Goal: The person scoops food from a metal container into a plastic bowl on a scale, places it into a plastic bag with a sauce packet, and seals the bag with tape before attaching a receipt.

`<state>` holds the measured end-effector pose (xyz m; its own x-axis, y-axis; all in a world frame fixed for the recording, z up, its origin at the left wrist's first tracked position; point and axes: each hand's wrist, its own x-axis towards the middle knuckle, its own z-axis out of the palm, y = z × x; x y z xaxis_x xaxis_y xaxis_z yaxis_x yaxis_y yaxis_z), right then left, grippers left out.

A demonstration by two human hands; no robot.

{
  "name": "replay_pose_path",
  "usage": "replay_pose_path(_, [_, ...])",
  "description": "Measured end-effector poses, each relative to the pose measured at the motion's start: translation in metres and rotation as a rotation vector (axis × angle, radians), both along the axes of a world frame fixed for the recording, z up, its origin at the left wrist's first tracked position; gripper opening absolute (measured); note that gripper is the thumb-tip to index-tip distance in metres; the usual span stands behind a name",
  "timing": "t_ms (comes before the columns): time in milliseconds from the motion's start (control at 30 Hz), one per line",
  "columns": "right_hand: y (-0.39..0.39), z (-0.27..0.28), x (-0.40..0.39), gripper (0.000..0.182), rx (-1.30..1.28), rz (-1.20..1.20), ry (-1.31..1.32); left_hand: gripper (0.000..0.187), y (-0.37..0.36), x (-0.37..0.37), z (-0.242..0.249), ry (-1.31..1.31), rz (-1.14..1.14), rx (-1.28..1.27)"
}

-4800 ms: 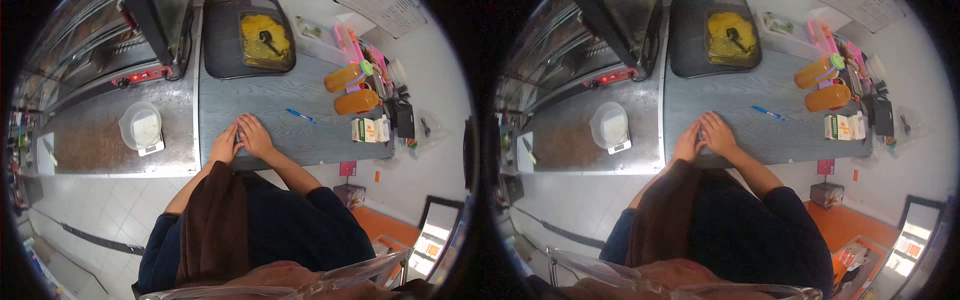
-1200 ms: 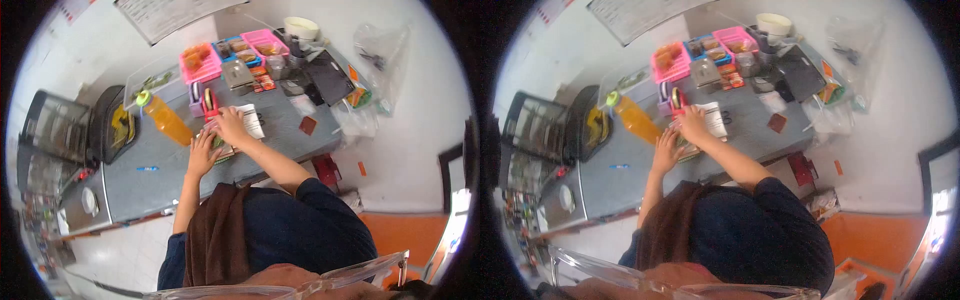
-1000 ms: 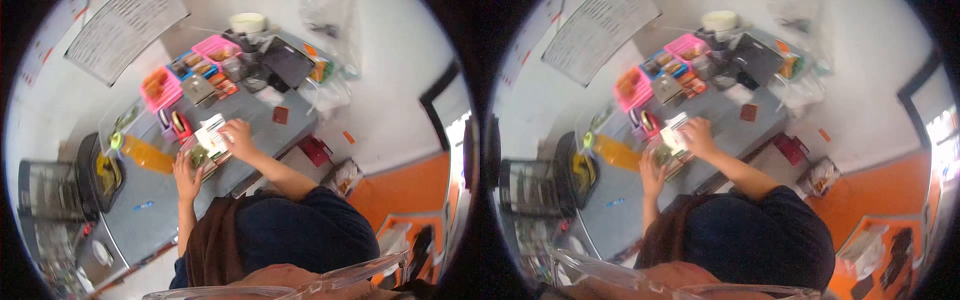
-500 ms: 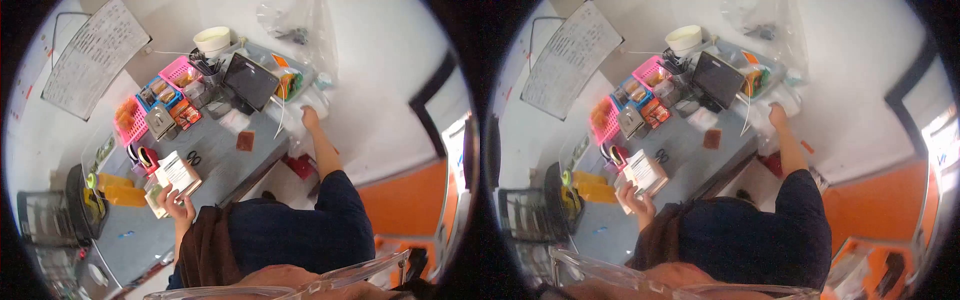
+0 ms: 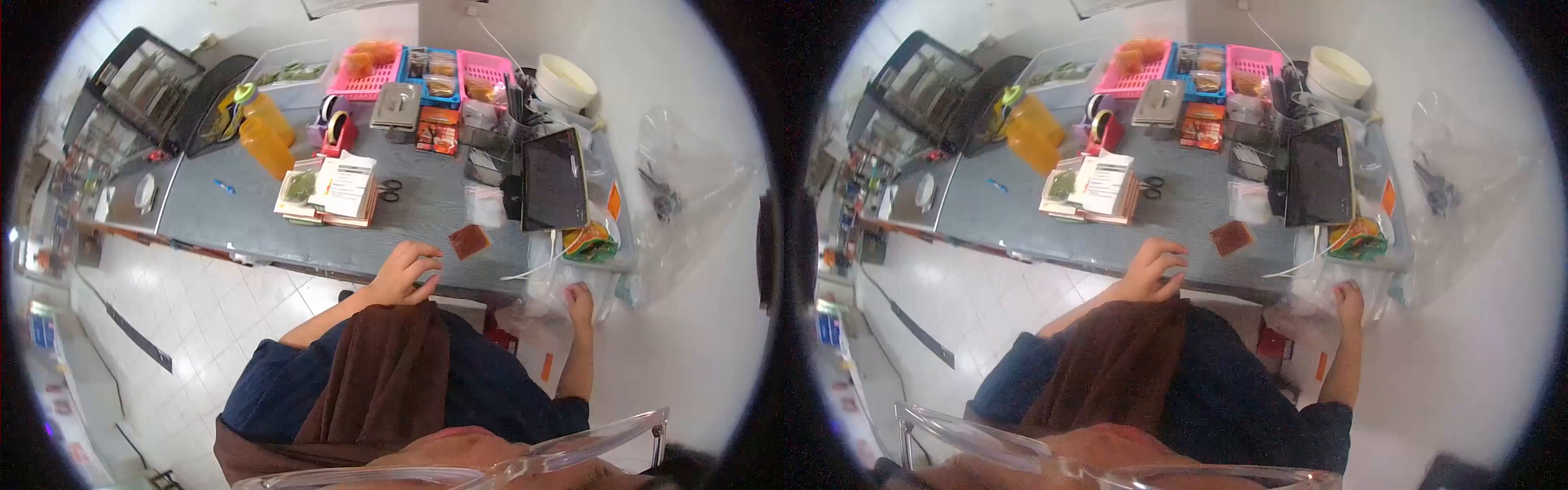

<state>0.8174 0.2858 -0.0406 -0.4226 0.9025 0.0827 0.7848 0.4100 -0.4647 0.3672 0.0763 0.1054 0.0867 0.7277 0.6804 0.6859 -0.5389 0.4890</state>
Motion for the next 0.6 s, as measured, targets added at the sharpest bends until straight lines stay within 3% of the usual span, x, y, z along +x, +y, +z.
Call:
replay_pose_path(100, [-0.003, 0.007, -0.004, 0.013, 0.064, 0.163, 0.105, 0.025, 0.006, 0.009, 0.0, 0.008, -0.019, 0.031])
replay_pose_path(300, [-0.002, 0.008, -0.011, 0.008, -0.03, 0.046, 0.121, 0.024, 0.011, 0.023, -0.014, 0.022, -0.135, -0.092])
replay_pose_path(400, [-0.002, 0.004, -0.006, 0.007, -0.03, 0.052, 0.173, 0.025, 0.024, 0.027, -0.032, -0.015, -0.044, -0.271])
replay_pose_path(600, [-0.002, 0.001, -0.01, 0.016, -0.054, -0.195, 0.346, 0.04, 0.086, 0.03, -0.125, 0.135, 0.338, -0.493])
